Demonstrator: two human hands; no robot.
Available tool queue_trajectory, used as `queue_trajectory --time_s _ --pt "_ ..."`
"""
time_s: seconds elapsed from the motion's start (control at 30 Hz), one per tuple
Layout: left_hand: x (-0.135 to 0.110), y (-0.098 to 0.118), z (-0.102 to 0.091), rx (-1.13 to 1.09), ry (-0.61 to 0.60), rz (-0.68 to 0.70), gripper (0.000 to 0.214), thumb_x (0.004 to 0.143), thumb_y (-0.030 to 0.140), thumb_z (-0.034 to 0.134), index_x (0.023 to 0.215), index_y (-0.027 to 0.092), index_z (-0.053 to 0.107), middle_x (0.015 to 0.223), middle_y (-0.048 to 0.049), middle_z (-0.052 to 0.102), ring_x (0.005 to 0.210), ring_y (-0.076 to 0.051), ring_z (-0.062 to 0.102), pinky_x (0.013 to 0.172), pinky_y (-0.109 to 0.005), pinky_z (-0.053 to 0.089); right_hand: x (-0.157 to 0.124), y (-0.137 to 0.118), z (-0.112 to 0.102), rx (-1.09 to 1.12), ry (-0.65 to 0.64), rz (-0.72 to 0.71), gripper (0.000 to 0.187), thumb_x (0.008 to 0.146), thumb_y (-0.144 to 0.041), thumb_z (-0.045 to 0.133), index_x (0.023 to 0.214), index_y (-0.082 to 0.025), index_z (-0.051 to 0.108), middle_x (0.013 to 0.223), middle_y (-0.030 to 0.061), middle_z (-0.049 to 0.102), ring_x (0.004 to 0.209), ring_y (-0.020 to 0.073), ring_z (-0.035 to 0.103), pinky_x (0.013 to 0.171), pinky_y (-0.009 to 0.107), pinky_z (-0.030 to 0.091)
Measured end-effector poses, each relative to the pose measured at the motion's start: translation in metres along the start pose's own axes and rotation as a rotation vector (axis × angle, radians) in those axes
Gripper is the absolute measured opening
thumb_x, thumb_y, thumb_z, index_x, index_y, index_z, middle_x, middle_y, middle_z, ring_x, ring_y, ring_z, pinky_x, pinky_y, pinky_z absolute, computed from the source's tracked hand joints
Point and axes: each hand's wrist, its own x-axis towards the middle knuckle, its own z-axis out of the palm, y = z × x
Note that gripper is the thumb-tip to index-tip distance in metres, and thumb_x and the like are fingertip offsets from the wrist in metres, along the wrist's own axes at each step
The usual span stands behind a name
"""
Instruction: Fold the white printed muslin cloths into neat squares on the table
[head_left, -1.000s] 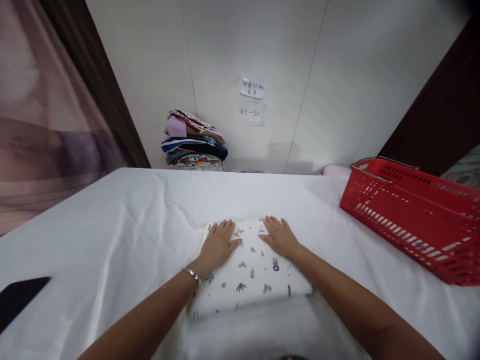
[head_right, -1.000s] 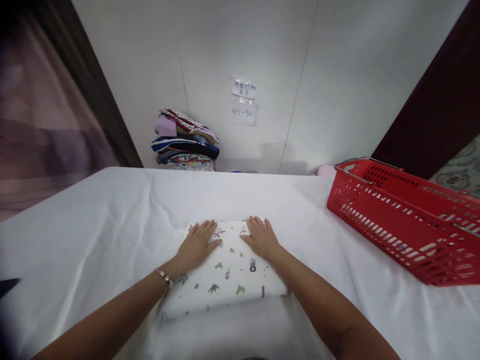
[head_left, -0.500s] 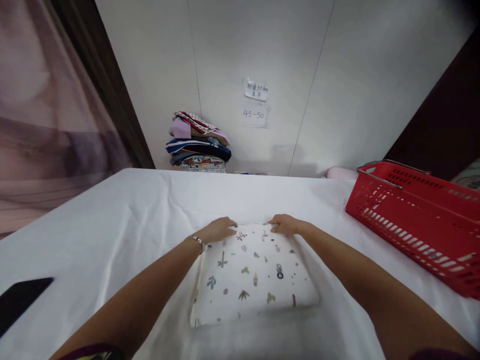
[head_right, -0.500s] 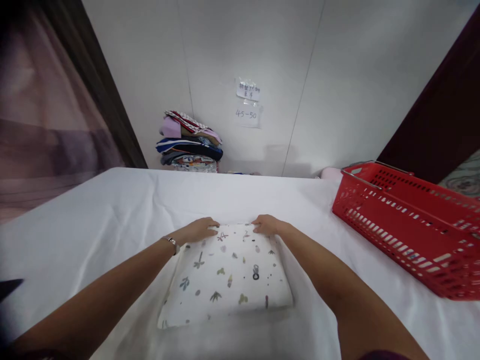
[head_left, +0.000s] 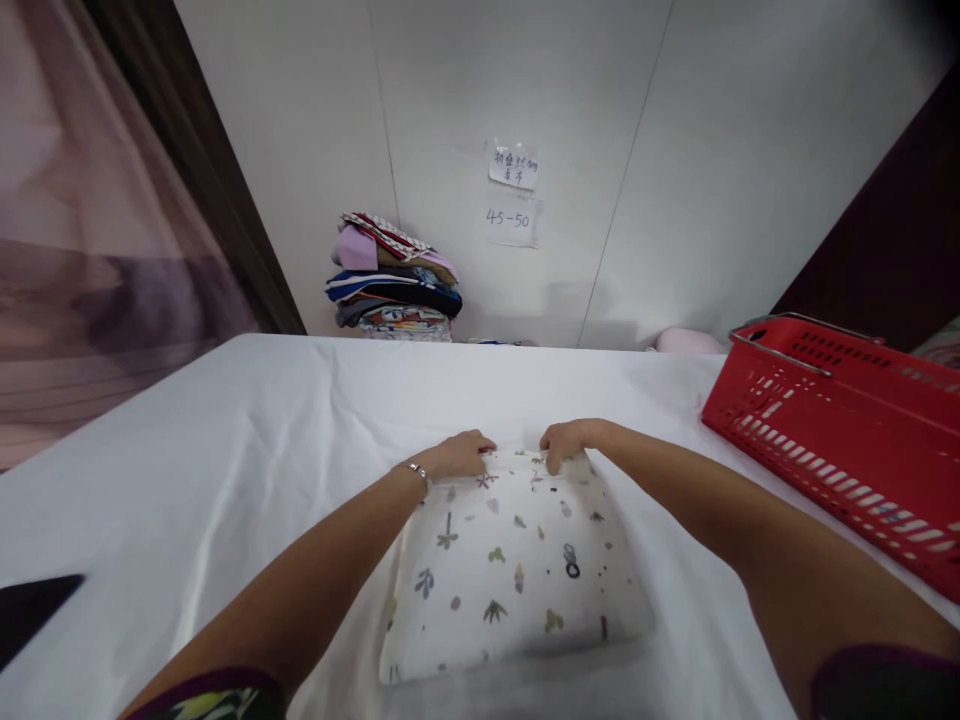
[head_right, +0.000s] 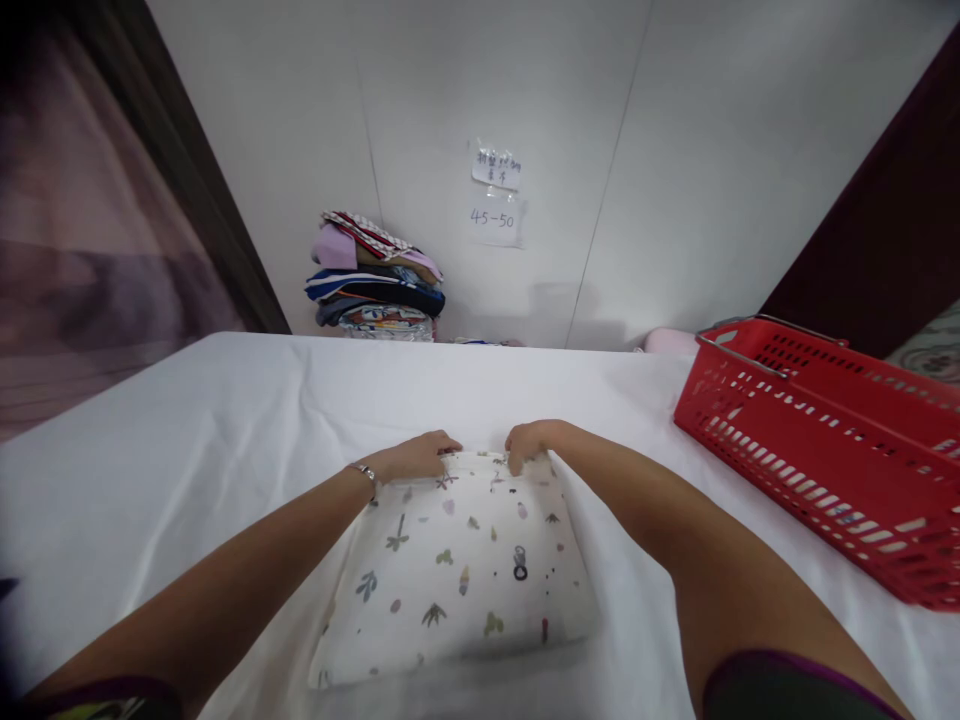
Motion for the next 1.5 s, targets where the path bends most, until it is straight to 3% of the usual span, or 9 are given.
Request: queue_trajectory --time_s 0.23,0.47,0.63,0.77,0.83,0.93,1.07,1.13,1.5 --pt "-0.009 0.006 -0.002 -0.128 -0.025 0.051 0.053 0.060 0.019 0.048 0.112 0.024 0.060 0.124 -0.0047 0.053 0.106 -0.022 0.053 0.086 -0.027 0.042 -0.053 -0.008 0.002 -0.089 0.174 -0.216 0.023 0.057 -0.033 0.063 0.079 -0.024 0.059 0.086 0.0015 0.061 0.075 0.0197 0.055 0.054 0.026 0.037" --pt "-0.033 0.025 -0.037 -0.126 -0.211 -0.021 0.027 0.056 0.022 0.051 0.080 0.020 0.062 0.078 -0.0020 0.064 0.069 -0.018 0.055 0.054 -0.025 0.037 -0.116 -0.034 -0.003 -0.215 0.271 -0.274 0.022 0.061 -0.033 0.062 0.079 -0.021 0.057 0.085 0.0031 0.061 0.072 0.0191 0.054 0.052 0.025 0.036" --pt "-0.074 0.062 -0.107 0.153 0.178 0.074 0.013 0.059 0.021 0.050 0.070 0.019 0.057 0.064 0.0002 0.058 0.057 -0.014 0.050 0.050 -0.025 0.031 -0.168 -0.035 -0.035 -0.236 0.505 -0.337 0.022 0.067 -0.032 0.060 0.087 -0.021 0.057 0.086 0.0013 0.062 0.073 0.0165 0.054 0.056 0.024 0.037" --pt "-0.115 0.096 -0.141 0.475 0.618 0.136 0.021 0.067 0.021 0.049 0.086 0.021 0.059 0.081 -0.0024 0.061 0.075 -0.019 0.055 0.062 -0.028 0.037 -0.199 -0.032 -0.038 -0.337 0.949 -0.347 0.023 0.075 -0.025 0.052 0.098 -0.023 0.057 0.085 0.0006 0.064 0.072 0.0167 0.055 0.059 0.026 0.038" --pt "-0.124 0.100 -0.126 0.591 0.791 0.178 0.024 0.071 0.017 0.049 0.093 0.019 0.058 0.092 -0.0059 0.061 0.088 -0.023 0.054 0.072 -0.032 0.038 -0.191 -0.025 -0.019 -0.452 1.189 -0.401 0.029 0.074 -0.016 0.050 0.101 -0.021 0.058 0.096 0.0046 0.064 0.086 0.0205 0.056 0.070 0.030 0.041" --pt "-0.117 0.082 -0.063 0.633 0.886 0.207 0.028 0.078 0.011 0.044 0.102 0.018 0.056 0.100 -0.0089 0.060 0.096 -0.025 0.051 0.079 -0.038 0.037 -0.147 -0.003 0.034 -0.531 1.374 -0.521 0.036 0.072 -0.006 0.046 0.104 -0.018 0.058 0.111 0.0108 0.059 0.104 0.0241 0.051 0.085 0.037 0.040" --pt "-0.097 0.043 0.043 0.534 0.673 0.287 0.032 0.081 0.004 0.039 0.103 0.019 0.056 0.097 -0.0076 0.060 0.091 -0.021 0.052 0.078 -0.035 0.038 -0.080 0.032 0.116 -0.490 1.195 -0.551 0.034 0.074 -0.002 0.041 0.097 -0.017 0.060 0.098 0.0100 0.063 0.091 0.0214 0.054 0.078 0.035 0.044" --pt "-0.094 0.032 0.076 0.459 0.631 0.252 0.034 0.080 0.002 0.038 0.104 0.019 0.056 0.101 -0.0082 0.059 0.094 -0.022 0.051 0.080 -0.036 0.038 -0.065 0.043 0.141 -0.430 1.134 -0.520 0.034 0.074 -0.001 0.041 0.098 -0.018 0.060 0.098 0.0099 0.062 0.092 0.0215 0.054 0.079 0.036 0.044" --pt "-0.109 0.019 0.087 0.324 0.678 0.222 0.040 0.075 0.001 0.040 0.108 0.018 0.055 0.105 -0.0087 0.058 0.102 -0.023 0.048 0.086 -0.037 0.039 -0.072 0.057 0.161 -0.307 1.107 -0.555 0.044 0.077 -0.002 0.038 0.114 -0.021 0.053 0.110 0.0106 0.058 0.102 0.0234 0.052 0.086 0.043 0.044"
